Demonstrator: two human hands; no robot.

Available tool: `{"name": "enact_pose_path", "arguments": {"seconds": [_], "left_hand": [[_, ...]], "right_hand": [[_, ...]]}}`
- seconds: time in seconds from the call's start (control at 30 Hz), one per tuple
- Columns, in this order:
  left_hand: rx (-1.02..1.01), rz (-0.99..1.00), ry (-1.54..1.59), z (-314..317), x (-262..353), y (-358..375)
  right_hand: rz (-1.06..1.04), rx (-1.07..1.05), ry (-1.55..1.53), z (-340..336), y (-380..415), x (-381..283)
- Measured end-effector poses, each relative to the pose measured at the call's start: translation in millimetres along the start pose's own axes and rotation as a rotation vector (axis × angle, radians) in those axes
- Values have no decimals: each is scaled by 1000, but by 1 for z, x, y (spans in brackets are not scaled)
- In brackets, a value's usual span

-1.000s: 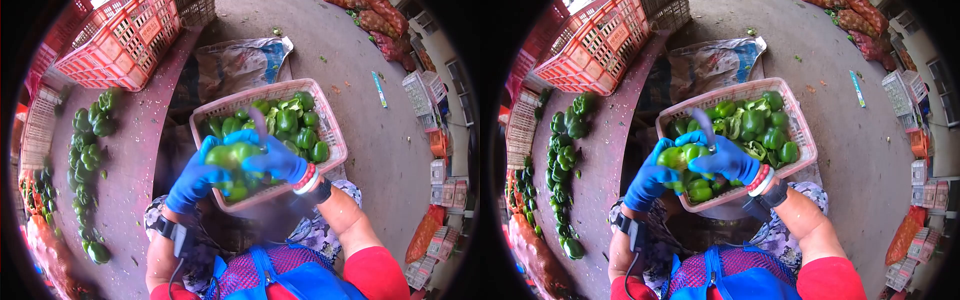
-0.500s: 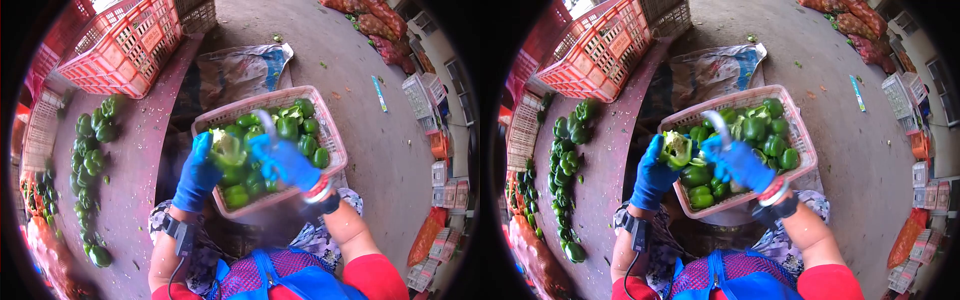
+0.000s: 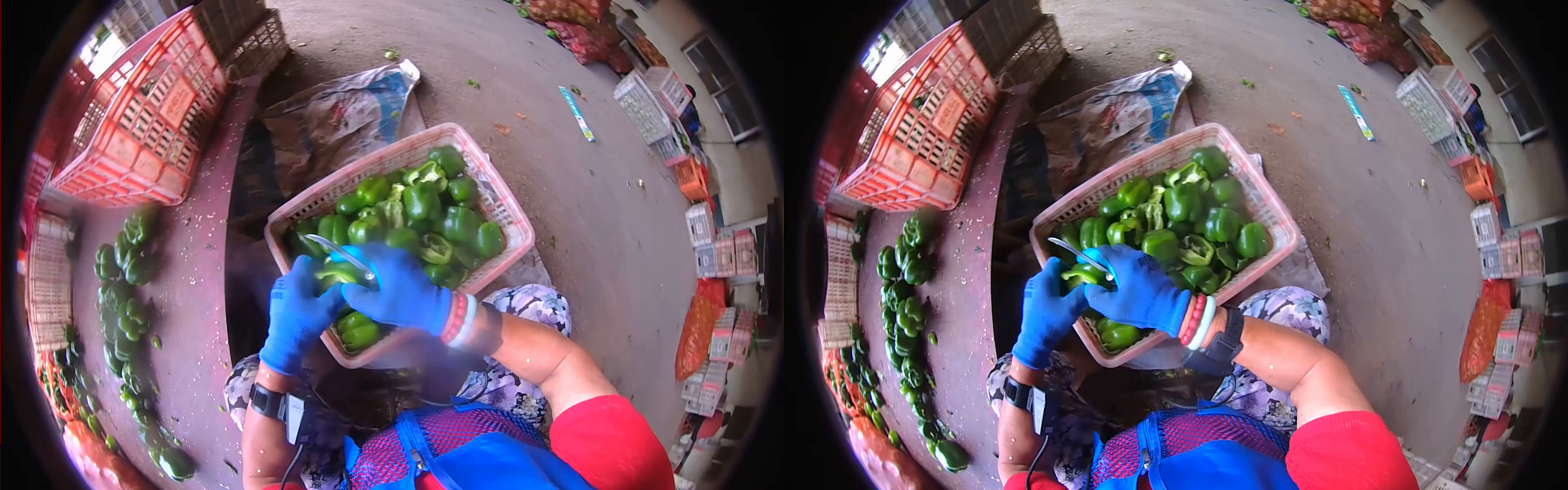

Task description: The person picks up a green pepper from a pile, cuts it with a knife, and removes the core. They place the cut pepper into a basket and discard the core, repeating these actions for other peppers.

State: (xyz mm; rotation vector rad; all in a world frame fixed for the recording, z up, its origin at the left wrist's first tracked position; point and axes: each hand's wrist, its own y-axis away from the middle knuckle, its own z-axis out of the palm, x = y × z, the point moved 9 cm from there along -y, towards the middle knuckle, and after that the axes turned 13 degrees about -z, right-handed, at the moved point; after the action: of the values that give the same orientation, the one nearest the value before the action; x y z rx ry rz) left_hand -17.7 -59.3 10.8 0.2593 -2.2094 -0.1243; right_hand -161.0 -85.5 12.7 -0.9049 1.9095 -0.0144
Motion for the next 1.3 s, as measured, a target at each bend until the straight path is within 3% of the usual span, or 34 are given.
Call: {"name": "enact_pose_path", "arguments": {"seconds": [0.07,0.2,0.23,0.27,0.37,0.43,0.5,0.57,0.63,0.7,0.73,0.77,0.83,0.9,0.93,0.97,1.0,1.03,1.1,1.17,1.23,1.3], "left_hand": [[12,3,23,-6,4,2],[-186,-81,66,2,-9,1],[-292,-167,330,10,-17,1],[-321,-152,461,9,-16,0],[-327,-160,873,-4,-15,-6],[-495,-259,1104,-11,-17,-9],[-555,-38,1538,-11,-21,-19],[-374,39,1563,-23,-30,-22],[-491,0,1640,-24,-25,-17],[-404,-110,1669,-33,-29,-3],[-432,33,1691,-51,-20,12],[-409,28,1675,-68,-27,30],[-84,-197,1178,-123,-82,95],[170,-460,899,-175,-123,195],[177,-541,764,-190,-138,248],[152,-822,578,-190,-182,311],[39,-1087,393,-182,-205,365],[-92,-1174,80,-179,-215,405],[-48,-1466,-34,-201,-228,460],[531,-1427,25,-257,-272,473],[1087,-1089,-246,-313,-327,482],[1165,-862,129,-331,-354,451]], "right_hand": [[17,63,-166,-4,-2,-2],[134,-126,-362,12,0,0],[151,91,-471,16,2,17],[348,35,-608,22,14,30],[493,91,-904,15,12,18],[515,83,-1114,8,-2,11],[541,-101,-635,-30,-7,12],[-46,-127,60,-60,-18,25],[310,-473,522,-74,10,66],[281,-348,657,-80,12,75],[310,-253,443,-78,11,82],[335,-177,214,-71,7,90],[606,-117,-404,-56,8,80],[613,-111,-589,-52,-2,86],[594,-76,-635,-54,-9,88],[585,-27,-671,-57,-14,90],[569,12,-795,-55,-22,85],[561,60,-910,-53,-26,85],[702,307,-1443,-41,-28,113],[867,569,-1570,-25,-26,75],[762,286,-1611,-9,-24,78],[679,73,-1618,6,-22,75]]}}
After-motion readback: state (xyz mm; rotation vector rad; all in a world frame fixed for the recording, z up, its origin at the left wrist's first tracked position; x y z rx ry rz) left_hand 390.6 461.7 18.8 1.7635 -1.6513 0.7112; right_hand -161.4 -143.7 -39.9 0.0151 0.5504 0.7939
